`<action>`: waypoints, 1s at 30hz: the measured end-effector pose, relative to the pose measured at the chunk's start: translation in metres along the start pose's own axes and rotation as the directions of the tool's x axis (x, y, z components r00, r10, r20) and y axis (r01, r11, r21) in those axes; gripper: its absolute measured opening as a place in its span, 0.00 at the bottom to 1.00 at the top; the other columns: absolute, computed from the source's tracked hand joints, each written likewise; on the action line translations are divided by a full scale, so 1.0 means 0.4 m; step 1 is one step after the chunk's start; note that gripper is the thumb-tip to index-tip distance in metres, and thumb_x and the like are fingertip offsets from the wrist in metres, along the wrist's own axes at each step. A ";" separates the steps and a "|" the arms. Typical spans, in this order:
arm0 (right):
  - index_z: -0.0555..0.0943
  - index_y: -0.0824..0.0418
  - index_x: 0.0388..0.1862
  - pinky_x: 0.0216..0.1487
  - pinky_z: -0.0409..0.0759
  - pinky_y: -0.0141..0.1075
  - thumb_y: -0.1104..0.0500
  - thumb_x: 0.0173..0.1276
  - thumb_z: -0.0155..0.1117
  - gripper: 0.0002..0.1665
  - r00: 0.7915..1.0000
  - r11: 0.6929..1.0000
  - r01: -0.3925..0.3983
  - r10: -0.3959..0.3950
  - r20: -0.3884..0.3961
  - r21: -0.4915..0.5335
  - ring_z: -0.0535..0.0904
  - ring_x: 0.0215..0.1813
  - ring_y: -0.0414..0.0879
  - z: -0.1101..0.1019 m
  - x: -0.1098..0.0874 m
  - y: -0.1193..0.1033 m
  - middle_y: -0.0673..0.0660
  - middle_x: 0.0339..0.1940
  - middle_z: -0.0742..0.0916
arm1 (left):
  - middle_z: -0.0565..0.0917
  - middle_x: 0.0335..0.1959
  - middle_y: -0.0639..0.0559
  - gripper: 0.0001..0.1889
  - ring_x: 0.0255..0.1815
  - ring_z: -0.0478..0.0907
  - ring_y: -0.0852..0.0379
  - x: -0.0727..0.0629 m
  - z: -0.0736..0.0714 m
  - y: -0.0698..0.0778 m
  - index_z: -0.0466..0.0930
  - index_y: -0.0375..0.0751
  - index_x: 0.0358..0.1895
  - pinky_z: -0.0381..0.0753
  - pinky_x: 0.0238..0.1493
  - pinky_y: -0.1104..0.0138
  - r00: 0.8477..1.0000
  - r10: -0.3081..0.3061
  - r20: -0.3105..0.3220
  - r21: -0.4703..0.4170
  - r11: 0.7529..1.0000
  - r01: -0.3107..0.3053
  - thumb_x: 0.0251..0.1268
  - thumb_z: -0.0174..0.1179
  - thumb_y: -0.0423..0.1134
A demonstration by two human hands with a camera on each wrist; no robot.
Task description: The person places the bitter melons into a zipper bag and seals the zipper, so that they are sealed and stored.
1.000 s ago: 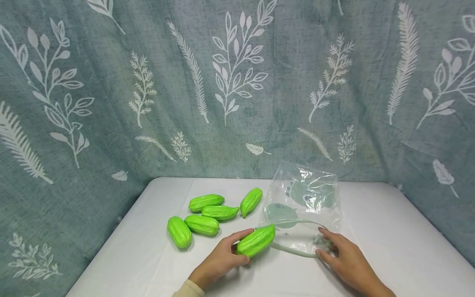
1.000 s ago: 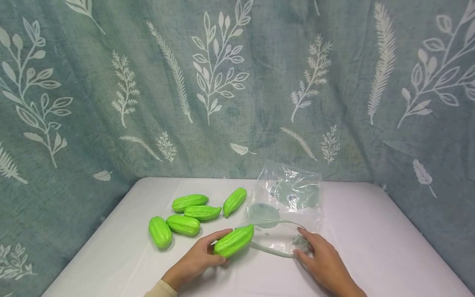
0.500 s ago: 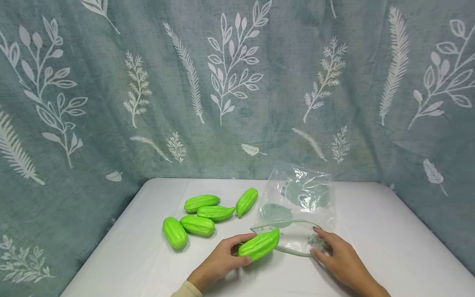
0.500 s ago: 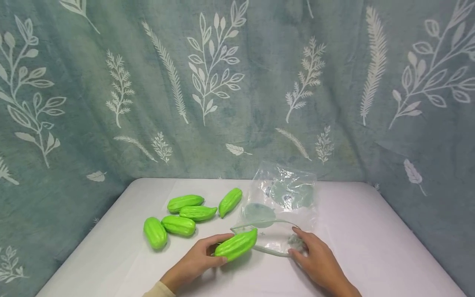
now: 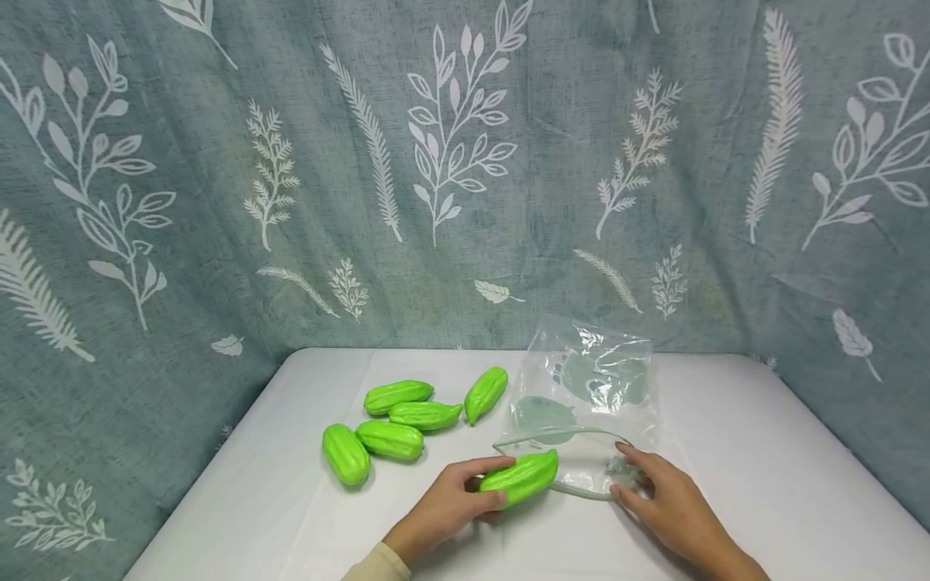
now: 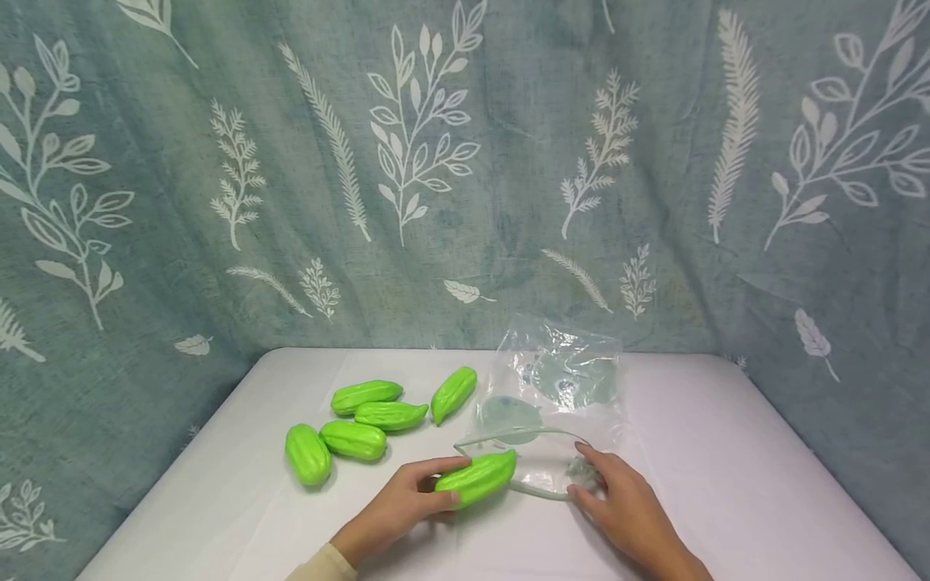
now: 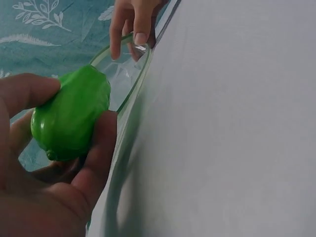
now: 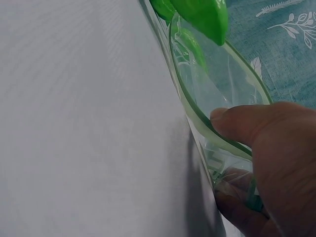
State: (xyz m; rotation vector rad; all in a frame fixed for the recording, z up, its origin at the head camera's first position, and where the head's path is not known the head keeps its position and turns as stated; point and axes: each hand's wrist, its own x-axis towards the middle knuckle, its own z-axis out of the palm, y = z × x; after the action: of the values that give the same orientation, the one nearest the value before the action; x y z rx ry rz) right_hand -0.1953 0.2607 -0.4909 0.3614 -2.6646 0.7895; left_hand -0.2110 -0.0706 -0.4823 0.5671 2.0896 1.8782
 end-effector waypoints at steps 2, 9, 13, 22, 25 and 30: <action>0.75 0.59 0.69 0.56 0.76 0.61 0.48 0.62 0.75 0.38 1.000 1.000 -0.002 0.002 0.003 0.003 0.80 0.58 0.63 0.002 0.000 0.001 0.61 0.56 0.85 | 0.78 0.60 0.48 0.24 0.50 0.77 0.54 0.003 0.002 0.003 0.81 0.52 0.64 0.83 0.46 0.63 1.000 -0.012 -0.005 0.060 0.998 0.012 0.64 0.67 0.35; 0.75 0.60 0.69 0.55 0.76 0.60 0.49 0.62 0.75 0.38 1.000 1.000 -0.004 0.004 0.010 -0.002 0.80 0.57 0.62 0.002 0.000 -0.002 0.61 0.56 0.85 | 0.75 0.65 0.52 0.28 0.62 0.73 0.53 0.013 0.009 0.010 0.79 0.58 0.66 0.73 0.62 0.57 1.000 -0.004 0.031 0.161 0.987 -0.001 0.59 0.69 0.38; 0.74 0.59 0.70 0.55 0.76 0.60 0.49 0.62 0.75 0.39 1.000 1.000 -0.022 0.022 0.016 -0.009 0.80 0.57 0.62 -0.005 0.000 -0.007 0.61 0.56 0.85 | 0.73 0.67 0.51 0.33 0.63 0.73 0.54 0.018 0.019 0.009 0.76 0.58 0.68 0.72 0.62 0.59 0.999 -0.006 0.054 0.136 0.991 -0.002 0.57 0.68 0.33; 0.74 0.59 0.70 0.55 0.76 0.60 0.48 0.63 0.74 0.39 0.999 0.999 -0.033 0.033 0.015 -0.008 0.80 0.57 0.62 -0.003 -0.001 -0.004 0.61 0.56 0.85 | 0.74 0.61 0.50 0.36 0.61 0.73 0.52 0.026 0.037 0.011 0.74 0.58 0.69 0.74 0.62 0.54 0.999 -0.028 0.018 0.143 0.989 0.025 0.55 0.68 0.29; 0.74 0.59 0.70 0.55 0.77 0.60 0.48 0.63 0.75 0.39 1.000 1.000 -0.019 0.019 0.002 -0.008 0.81 0.57 0.61 -0.003 -0.001 -0.002 0.61 0.56 0.85 | 0.75 0.59 0.51 0.36 0.61 0.74 0.51 0.031 0.042 0.013 0.74 0.58 0.70 0.75 0.61 0.54 1.000 -0.021 -0.001 0.149 0.989 0.020 0.56 0.69 0.31; 0.75 0.59 0.70 0.54 0.78 0.59 0.51 0.62 0.76 0.39 1.000 1.000 -0.003 0.003 -0.017 -0.003 0.81 0.55 0.60 -0.001 0.000 -0.001 0.61 0.55 0.85 | 0.75 0.58 0.52 0.35 0.60 0.75 0.50 0.035 0.052 0.015 0.74 0.58 0.69 0.76 0.60 0.55 1.000 -0.016 -0.015 0.175 0.984 0.019 0.56 0.71 0.33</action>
State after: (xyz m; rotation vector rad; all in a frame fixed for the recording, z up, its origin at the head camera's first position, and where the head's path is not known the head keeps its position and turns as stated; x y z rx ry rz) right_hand -0.1951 0.2606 -0.4903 0.3480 -2.6510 0.7865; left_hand -0.2132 -0.0453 -0.4779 0.5740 2.2762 1.7038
